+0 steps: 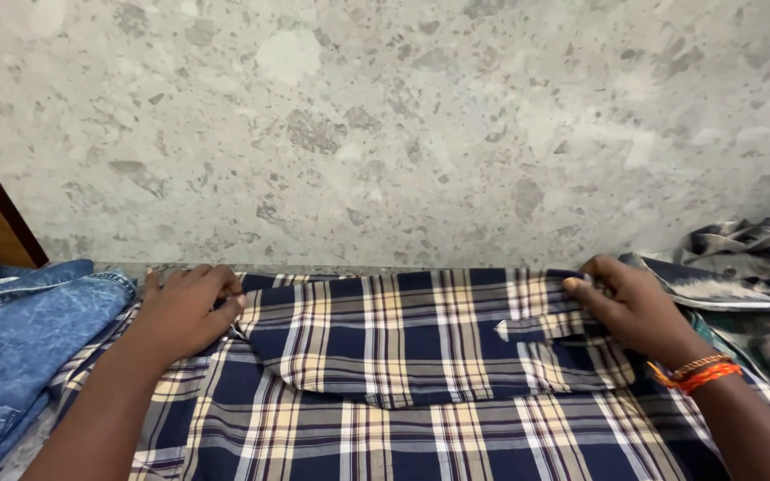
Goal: The person buttons a plaid shirt laid flat on a table, then folds the sleeves inward and folds the shirt in half. A folded denim shirt is visible nearby.
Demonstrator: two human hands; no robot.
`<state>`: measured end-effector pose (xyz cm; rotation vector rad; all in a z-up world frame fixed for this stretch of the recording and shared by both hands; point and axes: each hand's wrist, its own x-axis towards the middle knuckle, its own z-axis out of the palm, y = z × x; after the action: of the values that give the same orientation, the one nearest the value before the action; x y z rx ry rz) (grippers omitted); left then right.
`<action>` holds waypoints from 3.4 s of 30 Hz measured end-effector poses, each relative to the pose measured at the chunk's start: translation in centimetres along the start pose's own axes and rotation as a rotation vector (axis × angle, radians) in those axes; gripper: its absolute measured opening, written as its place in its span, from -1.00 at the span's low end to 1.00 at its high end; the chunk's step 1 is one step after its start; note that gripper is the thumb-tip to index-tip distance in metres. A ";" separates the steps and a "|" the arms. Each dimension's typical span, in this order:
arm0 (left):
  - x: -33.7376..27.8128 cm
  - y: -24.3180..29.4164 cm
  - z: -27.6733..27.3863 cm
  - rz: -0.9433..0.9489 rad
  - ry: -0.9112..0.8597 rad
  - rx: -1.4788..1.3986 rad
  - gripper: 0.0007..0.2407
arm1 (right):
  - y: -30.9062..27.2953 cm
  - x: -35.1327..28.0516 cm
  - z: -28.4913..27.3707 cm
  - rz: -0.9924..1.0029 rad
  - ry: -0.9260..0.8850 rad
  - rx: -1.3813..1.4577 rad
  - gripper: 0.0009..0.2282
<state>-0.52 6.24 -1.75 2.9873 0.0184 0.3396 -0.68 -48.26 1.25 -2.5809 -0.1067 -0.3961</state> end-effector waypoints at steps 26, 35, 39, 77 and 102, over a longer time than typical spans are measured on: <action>2.5 0.8 2.2 -0.135 0.103 -0.103 -0.74 | 0.7 0.6 2.6 0.017 0.090 -0.355 -0.66; -0.2 9.8 -1.3 0.264 0.045 -0.063 -0.51 | -0.2 0.8 2.6 -0.151 0.262 -0.571 -0.70; -1.4 11.0 1.6 0.399 -0.304 0.064 -0.43 | 1.0 0.8 3.1 -0.028 0.077 -0.499 -0.68; -1.4 8.1 0.7 0.163 -0.363 0.136 0.06 | -4.0 -2.1 6.4 0.011 -0.348 -0.566 -0.11; -5.7 9.5 2.1 0.304 -0.136 -0.007 -0.15 | 1.0 -6.4 3.2 0.069 -0.267 -0.514 -0.10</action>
<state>-5.58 -3.57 -3.78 2.9963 -0.4525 0.1654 -5.81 -47.53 -3.77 -3.1246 -0.0081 -0.0488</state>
